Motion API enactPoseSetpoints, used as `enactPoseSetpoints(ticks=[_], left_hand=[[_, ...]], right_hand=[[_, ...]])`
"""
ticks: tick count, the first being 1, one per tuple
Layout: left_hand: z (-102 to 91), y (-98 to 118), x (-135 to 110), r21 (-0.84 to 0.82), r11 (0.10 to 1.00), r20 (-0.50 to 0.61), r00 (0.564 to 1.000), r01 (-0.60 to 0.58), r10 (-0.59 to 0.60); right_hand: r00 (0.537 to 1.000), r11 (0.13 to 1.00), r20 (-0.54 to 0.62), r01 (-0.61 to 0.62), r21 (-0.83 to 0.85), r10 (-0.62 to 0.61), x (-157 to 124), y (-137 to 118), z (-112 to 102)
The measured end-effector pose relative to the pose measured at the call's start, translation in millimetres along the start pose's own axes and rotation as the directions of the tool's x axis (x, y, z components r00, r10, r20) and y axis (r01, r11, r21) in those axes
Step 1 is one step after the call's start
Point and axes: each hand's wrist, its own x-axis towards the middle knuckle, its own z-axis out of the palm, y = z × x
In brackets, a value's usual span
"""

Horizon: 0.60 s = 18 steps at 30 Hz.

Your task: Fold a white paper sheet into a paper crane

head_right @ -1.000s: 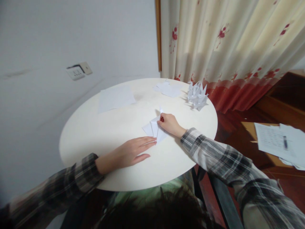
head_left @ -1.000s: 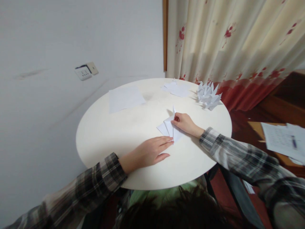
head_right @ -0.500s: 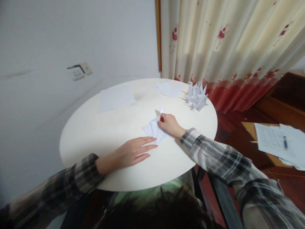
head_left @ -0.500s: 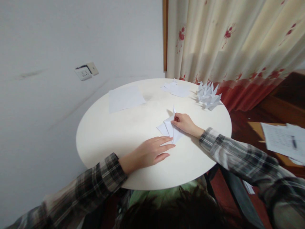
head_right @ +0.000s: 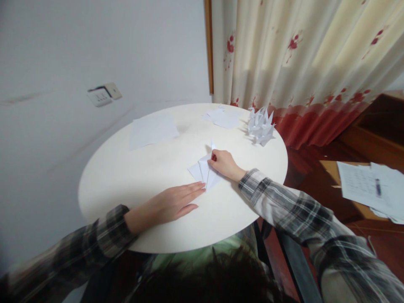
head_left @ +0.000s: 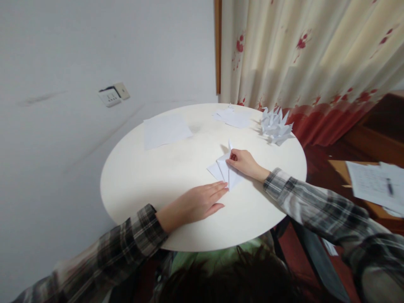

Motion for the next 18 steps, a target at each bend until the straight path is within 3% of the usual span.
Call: enactPoseSetpoints(ticks=[18], left_hand=[[2.2, -1.6, -0.1, -0.028, 0.999, 0.012, 0.999, 0.034, -0.034]], right_hand=[[1.000, 1.000, 0.001, 0.010, -0.003, -0.010, 1.1, 1.8, 1.1]])
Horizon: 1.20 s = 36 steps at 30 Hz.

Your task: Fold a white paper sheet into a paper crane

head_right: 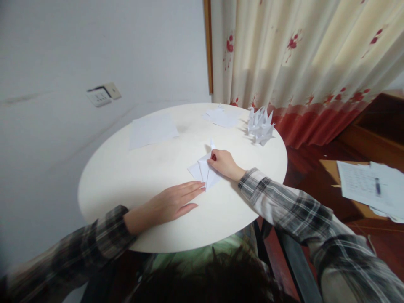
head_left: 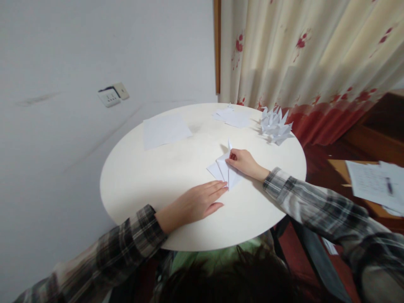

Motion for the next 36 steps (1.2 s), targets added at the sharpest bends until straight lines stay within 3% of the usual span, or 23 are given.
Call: enactPoseSetpoints(ticks=[36], left_hand=[[-1.2, 0.3, 2.4, -0.061, 0.998, -0.045, 0.999, -0.014, 0.011]], right_hand=[[1.000, 1.000, 0.013, 0.004, -0.020, -0.004, -0.6, -1.6, -2.0]])
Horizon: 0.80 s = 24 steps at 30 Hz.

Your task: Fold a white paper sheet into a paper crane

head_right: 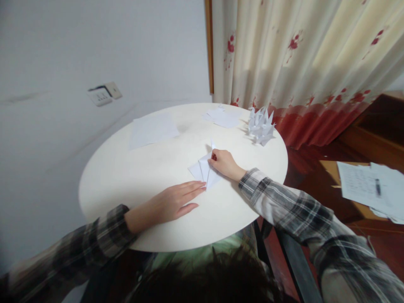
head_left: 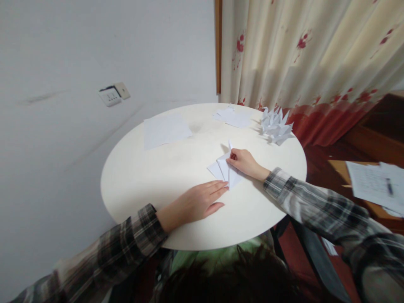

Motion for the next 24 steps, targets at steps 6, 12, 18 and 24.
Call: enactPoseSetpoints(ticks=[6, 12, 18, 24], left_hand=[[0.5, -0.4, -0.6, -0.009, 1.000, -0.002, 1.000, 0.004, -0.005], [-0.1, 0.8, 0.1, 0.027, 1.000, 0.008, 1.000, -0.002, 0.002], [2.5, -1.0, -0.8, 0.017, 1.000, -0.001, 1.000, -0.005, 0.005], [2.7, -2.5, -0.4, 0.021, 1.000, -0.013, 1.000, -0.019, 0.019]], right_hand=[[1.000, 1.000, -0.003, -0.001, 0.005, 0.001, 0.0, 0.8, 0.3], [1.000, 1.000, 0.001, -0.003, 0.011, 0.003, -0.3, -0.1, -0.2], [1.000, 1.000, -0.003, -0.003, 0.002, 0.003, 0.2, 0.9, 1.3], [1.000, 1.000, -0.006, 0.002, 0.006, -0.002, 0.0, 1.6, 1.9]])
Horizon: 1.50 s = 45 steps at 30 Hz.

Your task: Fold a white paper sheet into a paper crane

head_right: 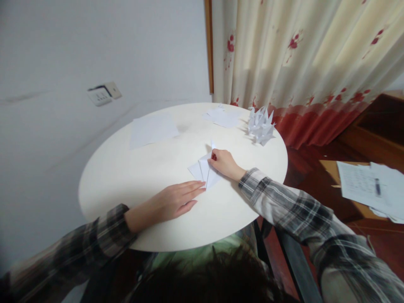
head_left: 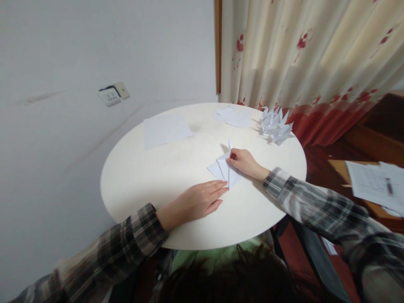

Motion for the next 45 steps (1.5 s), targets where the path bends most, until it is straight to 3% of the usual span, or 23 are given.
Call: enactPoseSetpoints(ticks=[8, 20, 27, 34, 39, 45], left_hand=[[-2.9, 1.7, 1.1, 0.013, 1.000, -0.018, 1.000, 0.001, -0.001], [-10.1, 3.2, 1.5, -0.106, 0.993, 0.000, 0.999, 0.051, -0.051], [-5.0, 2.1, -0.3, -0.183, 0.973, -0.028, 0.989, 0.138, -0.145], [1.0, -5.4, 8.7, -0.049, 0.996, -0.058, 0.995, 0.074, -0.077], [4.0, -10.6, 7.7, 0.042, 0.989, -0.070, 0.988, 0.140, -0.137], [-0.6, 0.7, 1.4, 0.061, 0.989, -0.021, 0.991, 0.136, -0.135]], right_hand=[[1.000, 1.000, -0.004, 0.001, 0.000, -0.001, -0.3, 0.9, 0.8], [1.000, 1.000, 0.004, -0.004, 0.005, 0.003, -0.8, 0.5, 0.5], [1.000, 1.000, 0.007, -0.010, -0.005, 0.010, -0.6, -0.5, 0.8], [1.000, 1.000, 0.010, -0.025, -0.001, 0.025, -2.3, -6.2, -1.6], [1.000, 1.000, 0.008, -0.017, 0.011, 0.017, -3.0, -7.0, -2.3], [0.998, 0.996, 0.057, 0.022, 0.084, -0.027, -7.6, -9.2, -2.8]])
